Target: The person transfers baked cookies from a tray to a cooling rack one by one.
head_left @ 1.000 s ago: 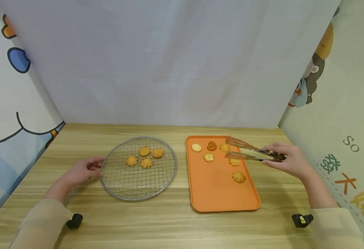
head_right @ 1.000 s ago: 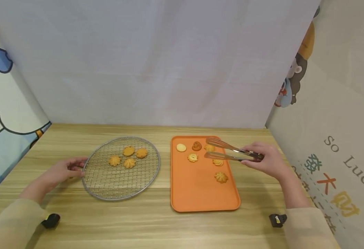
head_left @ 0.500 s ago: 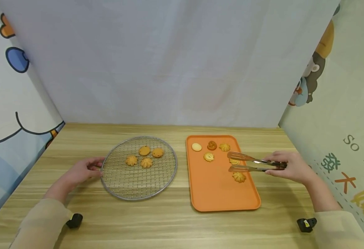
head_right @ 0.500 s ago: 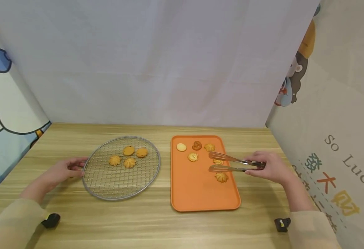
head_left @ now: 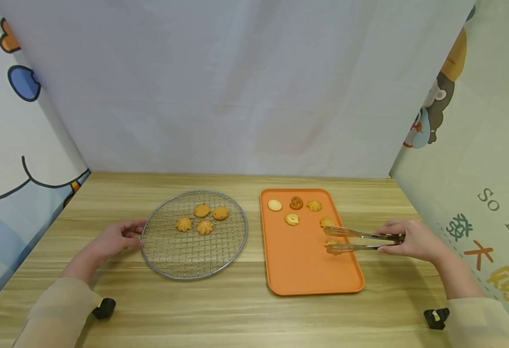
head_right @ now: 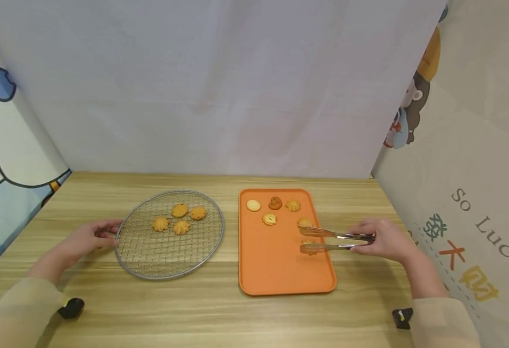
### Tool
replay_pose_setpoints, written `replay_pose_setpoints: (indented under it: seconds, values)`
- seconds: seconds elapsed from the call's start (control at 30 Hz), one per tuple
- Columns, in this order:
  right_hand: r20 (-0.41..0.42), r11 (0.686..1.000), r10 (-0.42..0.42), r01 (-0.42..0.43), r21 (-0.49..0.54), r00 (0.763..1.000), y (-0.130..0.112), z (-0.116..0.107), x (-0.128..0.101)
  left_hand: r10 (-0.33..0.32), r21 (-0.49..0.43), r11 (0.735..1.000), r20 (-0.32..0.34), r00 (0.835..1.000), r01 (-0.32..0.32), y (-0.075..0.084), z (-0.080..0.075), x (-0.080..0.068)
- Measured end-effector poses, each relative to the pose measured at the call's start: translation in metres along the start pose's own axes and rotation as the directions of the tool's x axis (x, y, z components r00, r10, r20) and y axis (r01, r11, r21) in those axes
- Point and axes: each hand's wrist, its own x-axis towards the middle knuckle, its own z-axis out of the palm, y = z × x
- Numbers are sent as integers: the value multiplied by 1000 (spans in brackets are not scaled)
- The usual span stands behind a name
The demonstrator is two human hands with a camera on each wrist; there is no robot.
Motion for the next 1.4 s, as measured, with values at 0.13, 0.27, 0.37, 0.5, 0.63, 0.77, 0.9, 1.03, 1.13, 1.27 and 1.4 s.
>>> replay_pose_setpoints:
  seconds: [0.13, 0.27, 0.37, 0.5, 0.63, 0.77, 0.9, 1.03, 1.13, 1.27, 1.4]
  values:
    - [28, 1000, 16, -15, -15, 999, 1, -1, -2, 4, 7, 1000, -5, 1000, -4, -1, 0, 1]
    - [43, 999, 17, -16, -31, 999, 3, -2, -4, 2, 8, 1000, -6, 1000, -2, -1, 0, 1]
    - [46, 999, 13, -12, -33, 999, 4, -2, -4, 6, 9, 1000, -3, 1000, -6, -1, 0, 0]
    - [46, 999, 22, -20, -47, 999, 6, 0, -5, 3, 9, 1000, 1, 1000, -3, 1, 0, -1]
    - [48, 997, 32, -28, -72, 998, 7, 2, -5, 7, 3, 1000, 0, 1000, -7, 2, 0, -2]
    - [50, 996, 55, -51, -78, 997, 7, 3, -5, 4, -21, 1000, 0, 1000, -4, 2, 0, -2]
    - [67, 993, 96, -91, -77, 993, 7, 3, -5, -1, -47, 999, 1, 1000, 1, 2, 1, -2]
    - [75, 992, 120, -116, -58, 990, 6, 1, -5, 1, -41, 999, -1, 1000, -1, 3, 1, -2]
    - [79, 990, 133, -130, -45, 988, 4, 0, -4, -2, -30, 1000, -1, 1000, 2, 4, 1, -3]
    - [85, 987, 155, -150, -60, 984, 2, -1, -1, -1, -31, 1000, -2, 1000, 1, 4, 0, -3]
    - [70, 987, 147, -142, -73, 987, 0, -2, 4, 9, -30, 999, -3, 1000, -9, 4, 0, -2]
